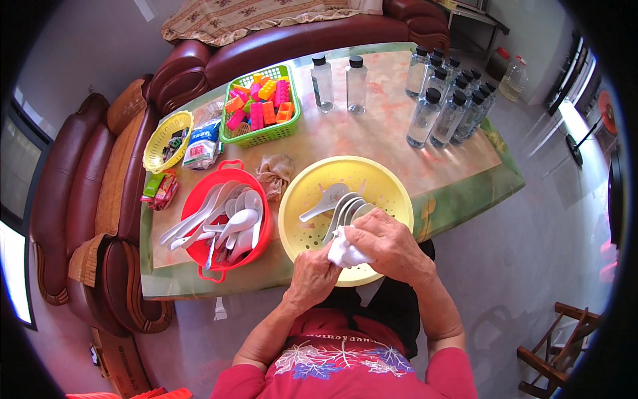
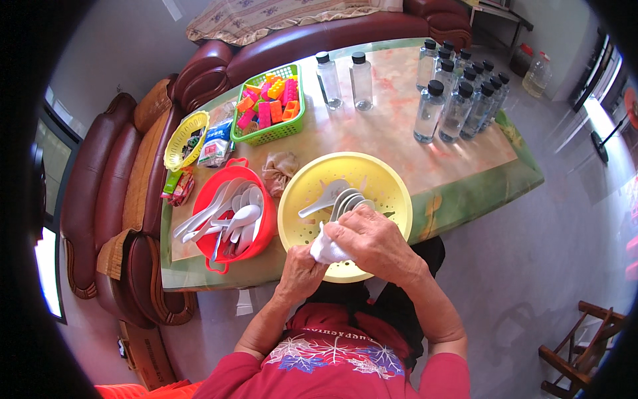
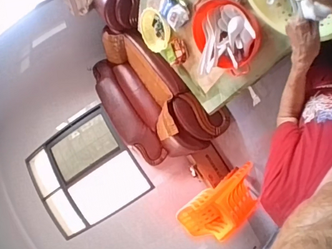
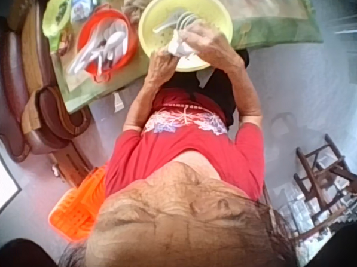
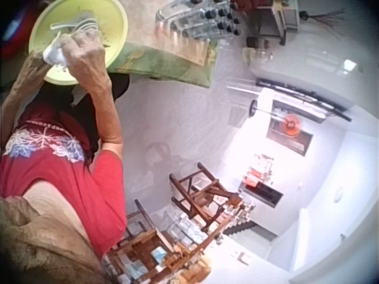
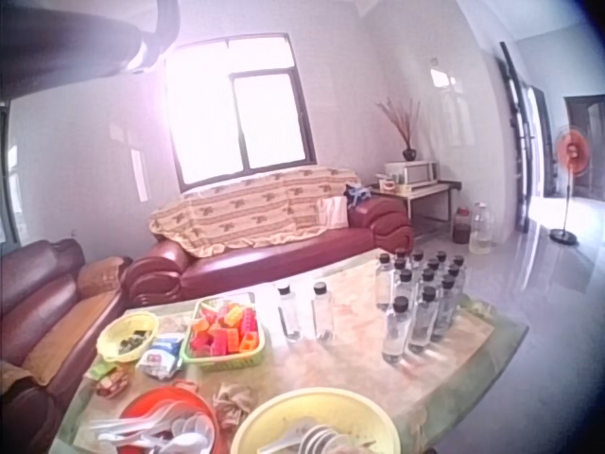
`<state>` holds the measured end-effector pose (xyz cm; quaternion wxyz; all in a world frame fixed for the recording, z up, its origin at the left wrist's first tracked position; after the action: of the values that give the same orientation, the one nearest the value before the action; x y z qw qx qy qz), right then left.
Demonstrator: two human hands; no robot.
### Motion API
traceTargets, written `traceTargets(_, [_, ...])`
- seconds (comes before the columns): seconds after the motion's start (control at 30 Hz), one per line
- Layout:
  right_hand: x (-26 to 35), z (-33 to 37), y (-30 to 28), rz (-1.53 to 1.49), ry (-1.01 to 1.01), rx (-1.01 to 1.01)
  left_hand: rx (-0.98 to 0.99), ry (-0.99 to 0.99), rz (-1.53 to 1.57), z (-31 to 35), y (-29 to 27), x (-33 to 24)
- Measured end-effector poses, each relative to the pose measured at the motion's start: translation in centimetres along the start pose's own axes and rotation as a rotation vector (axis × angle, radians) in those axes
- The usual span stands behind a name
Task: The person wipes white plastic spoons with a white cloth, taking them one by one from a red basket and placing them into a yellow colander. The task is performed at a table in a living room setting.
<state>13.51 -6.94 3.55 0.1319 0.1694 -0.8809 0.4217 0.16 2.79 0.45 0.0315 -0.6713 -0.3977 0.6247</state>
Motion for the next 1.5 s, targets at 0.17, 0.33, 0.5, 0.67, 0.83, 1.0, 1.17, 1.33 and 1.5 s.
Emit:
traceTargets(0.17, [-1.6,0.9,0.6,-0.343,0.197,-0.129,-0.062,-0.054,0.034,-0.4,0.4,-0.5])
traceTargets(0.33, [-1.6,2.1,4.9,-0.779,0.664,-0.410,-0.142,-0.205,0.213,-0.2,1.4,0.2])
traceTargets(0.5, [1.5,1.0,7.4,-1.069,0.882,-0.504,-0.310,-0.189,0.333,-0.4,2.0,1.2])
traceTargets(0.67, [2.1,2.5,6.0,-0.344,0.630,-0.287,-0.297,-0.302,0.613,-0.7,1.0,2.0])
traceTargets(0.83, [3.3,0.8,3.5,-0.066,0.386,-0.362,-0.298,-0.309,0.749,-1.1,1.0,1.7])
traceTargets(1.0, [3.0,-0.7,4.9,0.207,0.289,-0.250,-0.309,-0.503,0.806,-0.4,1.3,2.1])
traceTargets(1.17, [5.0,0.3,5.0,0.053,0.257,-0.110,-0.377,-0.408,1.013,-0.3,0.7,3.0])
traceTargets(1.33, [4.0,2.2,3.2,-0.593,0.357,-0.011,-0.450,-0.414,1.286,-1.4,0.6,4.0])
traceTargets(1.5, [2.9,0.5,3.3,-0.952,0.763,-0.312,-0.344,-0.419,1.356,-1.8,1.9,2.1])
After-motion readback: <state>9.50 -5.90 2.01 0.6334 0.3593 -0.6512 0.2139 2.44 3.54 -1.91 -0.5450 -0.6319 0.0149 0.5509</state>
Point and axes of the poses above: each hand's wrist, its own z-axis away from the middle knuckle, its own y-axis out of the palm, x = y × z, the point moved 2 cm from there along -z, towards the middle knuckle, and after that the axes turned 2 degrees about z, right-handed, at the moved point
